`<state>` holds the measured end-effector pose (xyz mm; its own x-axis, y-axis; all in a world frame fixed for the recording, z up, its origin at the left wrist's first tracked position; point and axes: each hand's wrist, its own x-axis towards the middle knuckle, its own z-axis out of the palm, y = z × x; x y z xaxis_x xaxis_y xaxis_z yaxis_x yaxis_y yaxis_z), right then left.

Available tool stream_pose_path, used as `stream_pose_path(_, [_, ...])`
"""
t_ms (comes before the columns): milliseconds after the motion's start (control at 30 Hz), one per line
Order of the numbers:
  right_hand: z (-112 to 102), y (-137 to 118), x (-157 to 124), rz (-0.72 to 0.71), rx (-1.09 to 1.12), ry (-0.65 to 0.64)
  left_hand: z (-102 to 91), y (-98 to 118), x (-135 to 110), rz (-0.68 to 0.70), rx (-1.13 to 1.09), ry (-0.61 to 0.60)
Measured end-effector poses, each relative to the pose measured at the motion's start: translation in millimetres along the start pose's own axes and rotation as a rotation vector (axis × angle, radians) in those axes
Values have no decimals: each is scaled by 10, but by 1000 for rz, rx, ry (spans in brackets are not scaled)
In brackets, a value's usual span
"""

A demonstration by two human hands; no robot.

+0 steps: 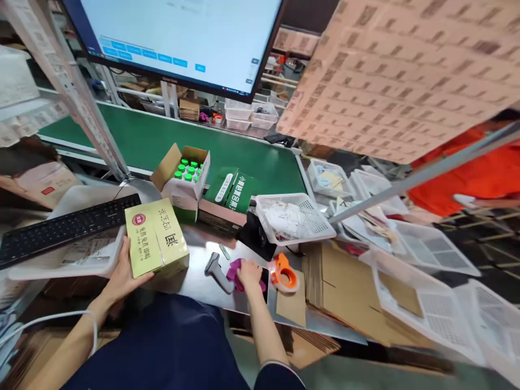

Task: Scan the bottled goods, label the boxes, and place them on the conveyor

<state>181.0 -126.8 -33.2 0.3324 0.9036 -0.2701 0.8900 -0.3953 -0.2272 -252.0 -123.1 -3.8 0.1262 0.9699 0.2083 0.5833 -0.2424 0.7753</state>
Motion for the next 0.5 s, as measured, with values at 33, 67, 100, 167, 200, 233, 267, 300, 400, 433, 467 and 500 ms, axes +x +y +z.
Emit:
stream_pose_path(33, [39,-44,13,-18,17,-5,75,36,-19,-10,2,25])
stream_pose_path(67, [70,-116,45,-41,41,-10,158,81,-39,-20,5,53])
stream_pose_path(100, [93,-205,90,-64,68,-17,243,132,-58,-28,8,79])
stream_pose_path(167, [117,-390,202,-87,114,-33,394,244,-92,-43,15,117])
stream_pose_path(200, [121,-468,258,-87,129,-39,452,301,-105,-57,24,126])
stream_pose_path(233, [122,-529,309,-83,139,-42,495,355,-117,-74,33,131])
stream_pose_path(267, [120,-573,354,-83,146,-40,521,406,-127,-93,44,134])
stream_pose_path(300, [117,-599,392,-88,154,-34,530,452,-135,-108,58,137])
stream_pose_path(400, [105,-604,445,-153,187,23,469,555,-154,-98,112,176])
stream_pose_path(433, [105,-593,431,-191,204,57,429,581,-157,-83,126,204])
stream_pose_path(467, [108,-582,394,-239,225,97,388,602,-158,-66,136,235])
stream_pose_path(500, [116,-573,331,-293,249,137,348,620,-156,-47,145,264])
